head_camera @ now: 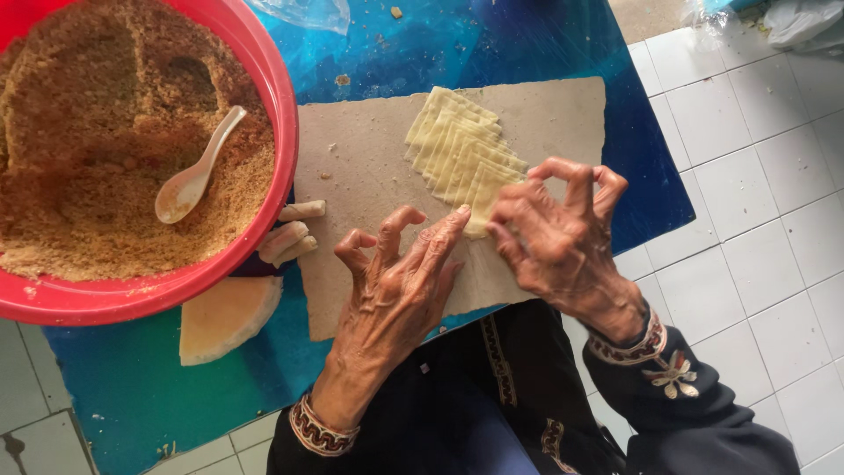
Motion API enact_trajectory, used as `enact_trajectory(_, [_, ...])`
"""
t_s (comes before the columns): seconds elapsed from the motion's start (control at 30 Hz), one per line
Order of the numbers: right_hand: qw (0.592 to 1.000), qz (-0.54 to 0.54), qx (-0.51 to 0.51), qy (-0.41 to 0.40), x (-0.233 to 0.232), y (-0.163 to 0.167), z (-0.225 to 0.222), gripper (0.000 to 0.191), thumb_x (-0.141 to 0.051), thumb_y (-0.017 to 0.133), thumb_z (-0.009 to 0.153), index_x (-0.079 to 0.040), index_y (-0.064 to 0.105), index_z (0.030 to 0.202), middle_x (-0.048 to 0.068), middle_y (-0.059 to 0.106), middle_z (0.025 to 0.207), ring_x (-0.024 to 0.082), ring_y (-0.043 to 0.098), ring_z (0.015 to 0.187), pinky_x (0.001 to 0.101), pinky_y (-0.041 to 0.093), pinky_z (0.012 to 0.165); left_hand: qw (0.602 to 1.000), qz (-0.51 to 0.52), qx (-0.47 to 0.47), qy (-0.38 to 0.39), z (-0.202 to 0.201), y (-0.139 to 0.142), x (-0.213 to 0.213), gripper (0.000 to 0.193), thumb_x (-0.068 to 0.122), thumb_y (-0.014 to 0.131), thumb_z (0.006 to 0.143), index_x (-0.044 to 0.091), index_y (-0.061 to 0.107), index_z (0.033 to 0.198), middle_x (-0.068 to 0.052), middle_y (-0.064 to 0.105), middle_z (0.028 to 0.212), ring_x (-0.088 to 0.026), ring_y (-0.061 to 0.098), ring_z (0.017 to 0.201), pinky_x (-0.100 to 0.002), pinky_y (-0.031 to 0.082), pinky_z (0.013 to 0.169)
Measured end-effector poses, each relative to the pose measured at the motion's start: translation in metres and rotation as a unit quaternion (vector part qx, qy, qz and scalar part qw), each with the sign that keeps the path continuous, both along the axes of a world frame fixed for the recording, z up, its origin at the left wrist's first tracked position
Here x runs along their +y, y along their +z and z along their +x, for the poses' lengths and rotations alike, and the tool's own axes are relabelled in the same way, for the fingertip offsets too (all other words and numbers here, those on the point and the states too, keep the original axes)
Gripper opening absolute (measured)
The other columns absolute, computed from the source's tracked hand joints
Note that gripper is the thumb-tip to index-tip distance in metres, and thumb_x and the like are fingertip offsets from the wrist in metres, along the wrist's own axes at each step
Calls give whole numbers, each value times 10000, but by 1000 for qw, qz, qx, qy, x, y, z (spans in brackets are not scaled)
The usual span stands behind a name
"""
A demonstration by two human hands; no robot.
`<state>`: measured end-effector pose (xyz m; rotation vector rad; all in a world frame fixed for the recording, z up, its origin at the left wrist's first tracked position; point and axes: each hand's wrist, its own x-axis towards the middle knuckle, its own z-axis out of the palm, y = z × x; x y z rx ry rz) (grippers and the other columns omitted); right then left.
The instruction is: The person places a portion of brown filling from a red bowl onto a square of dough, then folds and pinches the dough closed into a triangular pastry, setting finished pieces aside. They repeat this cycle, occasionally scooping more filling with a spoon.
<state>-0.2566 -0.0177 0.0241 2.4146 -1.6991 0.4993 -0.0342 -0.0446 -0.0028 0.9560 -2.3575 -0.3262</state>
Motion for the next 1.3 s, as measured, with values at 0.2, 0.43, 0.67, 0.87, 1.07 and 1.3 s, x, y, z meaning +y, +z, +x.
enact_trajectory(0.2, [982, 81, -171, -23, -25, -2, -41, 178, -254, 612, 1092, -79, 635, 1073, 55, 698, 1079, 209, 615, 1049, 417, 436, 949, 997, -45, -59, -2, 0, 4, 0, 491, 217, 709, 921, 189, 613, 1402, 52, 616, 1341, -195, 468, 1265, -470, 289, 933])
enact_trajectory(0.43, [891, 227, -388, -57, -65, 15, -72, 209, -258, 569, 1091, -64, 648, 1091, 20, 698, 944, 106, 645, 833, 270, 573, 754, 996, -51, -67, -3, 0, 4, 1, 448, 203, 700, 892, 213, 663, 1338, 54, 579, 1362, -196, 468, 1260, -483, 290, 923])
enact_trajectory(0.67, [903, 191, -384, -21, -66, 50, -52, 218, -229, 621, 1125, -17, 663, 1158, 59, 697, 1015, 96, 639, 939, 258, 534, 843, 999, -25, -22, -11, -3, 3, 1, 521, 211, 728, 906, 194, 596, 1410, 26, 589, 1337, -197, 498, 1252, -483, 289, 948])
enact_trajectory(0.87, [993, 4, -110, 51, -48, 37, 33, 110, -168, 722, 962, -69, 683, 989, 69, 695, 955, 240, 649, 958, 456, 385, 926, 982, 57, 159, 89, 25, 7, 6, 767, 222, 840, 838, 105, 463, 1496, -85, 564, 1375, -271, 525, 1297, -460, 356, 1093])
enact_trajectory(1.07, [989, 18, -84, 117, -2, 16, 94, 230, -215, 776, 871, -116, 732, 1074, 0, 685, 984, 237, 569, 1119, 521, 292, 916, 994, -6, 59, 95, 64, -1, 15, 415, 108, 815, 852, 92, 629, 1223, -51, 648, 1191, -256, 595, 1179, -429, 425, 1017])
enact_trajectory(1.3, [995, 39, -64, 72, 15, 15, 68, 175, -200, 801, 844, -146, 750, 1002, -38, 735, 1010, 241, 563, 1137, 511, 264, 949, 995, 21, 76, 67, 72, -7, 23, 282, 22, 752, 855, 64, 672, 1122, -49, 657, 1125, -273, 597, 1120, -392, 482, 959])
